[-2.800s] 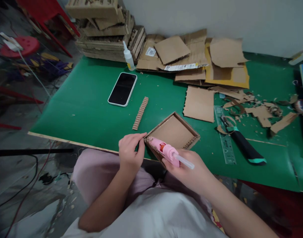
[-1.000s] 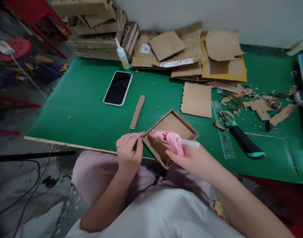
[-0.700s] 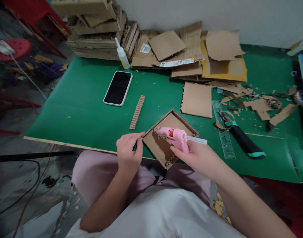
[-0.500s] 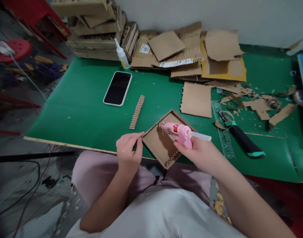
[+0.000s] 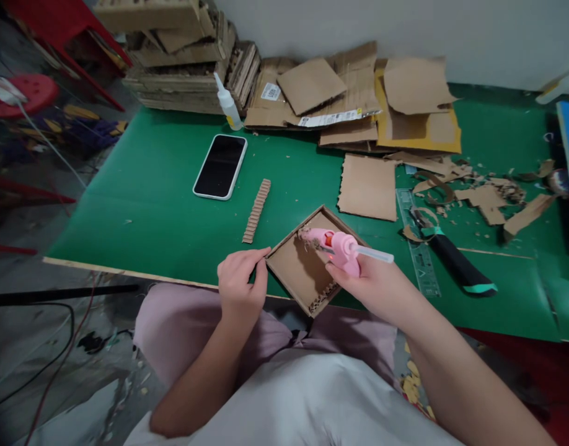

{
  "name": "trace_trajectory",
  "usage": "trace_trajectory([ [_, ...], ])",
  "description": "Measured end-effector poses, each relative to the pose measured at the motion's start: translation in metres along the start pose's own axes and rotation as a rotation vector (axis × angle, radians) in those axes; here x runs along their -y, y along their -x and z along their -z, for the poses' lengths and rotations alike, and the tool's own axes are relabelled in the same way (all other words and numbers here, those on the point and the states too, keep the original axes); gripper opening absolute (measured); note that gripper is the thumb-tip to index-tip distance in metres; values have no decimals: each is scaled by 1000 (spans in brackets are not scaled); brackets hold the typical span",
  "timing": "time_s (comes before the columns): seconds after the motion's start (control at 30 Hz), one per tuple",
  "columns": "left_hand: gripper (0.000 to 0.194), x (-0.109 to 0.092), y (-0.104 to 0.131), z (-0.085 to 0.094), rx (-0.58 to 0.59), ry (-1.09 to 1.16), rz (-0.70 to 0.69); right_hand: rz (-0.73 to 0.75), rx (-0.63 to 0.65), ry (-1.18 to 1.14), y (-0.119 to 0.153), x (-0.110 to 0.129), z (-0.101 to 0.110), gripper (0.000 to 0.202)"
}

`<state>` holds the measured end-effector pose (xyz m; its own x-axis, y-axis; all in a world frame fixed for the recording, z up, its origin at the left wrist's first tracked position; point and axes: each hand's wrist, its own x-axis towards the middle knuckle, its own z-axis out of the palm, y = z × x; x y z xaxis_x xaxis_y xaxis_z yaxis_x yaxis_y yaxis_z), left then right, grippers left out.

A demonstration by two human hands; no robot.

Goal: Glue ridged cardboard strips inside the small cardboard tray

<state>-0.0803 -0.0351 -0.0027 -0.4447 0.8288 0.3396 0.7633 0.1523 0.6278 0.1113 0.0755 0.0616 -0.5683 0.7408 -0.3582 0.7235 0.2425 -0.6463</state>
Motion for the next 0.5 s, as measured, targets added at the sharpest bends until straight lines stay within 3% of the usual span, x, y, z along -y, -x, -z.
trace_trajectory([
  [0.23,22,1,1,0,-8,-1,-8,-35,-21,30,1,0,0,37],
  [0.4,22,1,0,-1,0,4,-14,-45,60,-22,3,6,0,40],
  [0.5,22,1,-1,0,-5,5,-15,-68,25,6,2,1,-1,39],
])
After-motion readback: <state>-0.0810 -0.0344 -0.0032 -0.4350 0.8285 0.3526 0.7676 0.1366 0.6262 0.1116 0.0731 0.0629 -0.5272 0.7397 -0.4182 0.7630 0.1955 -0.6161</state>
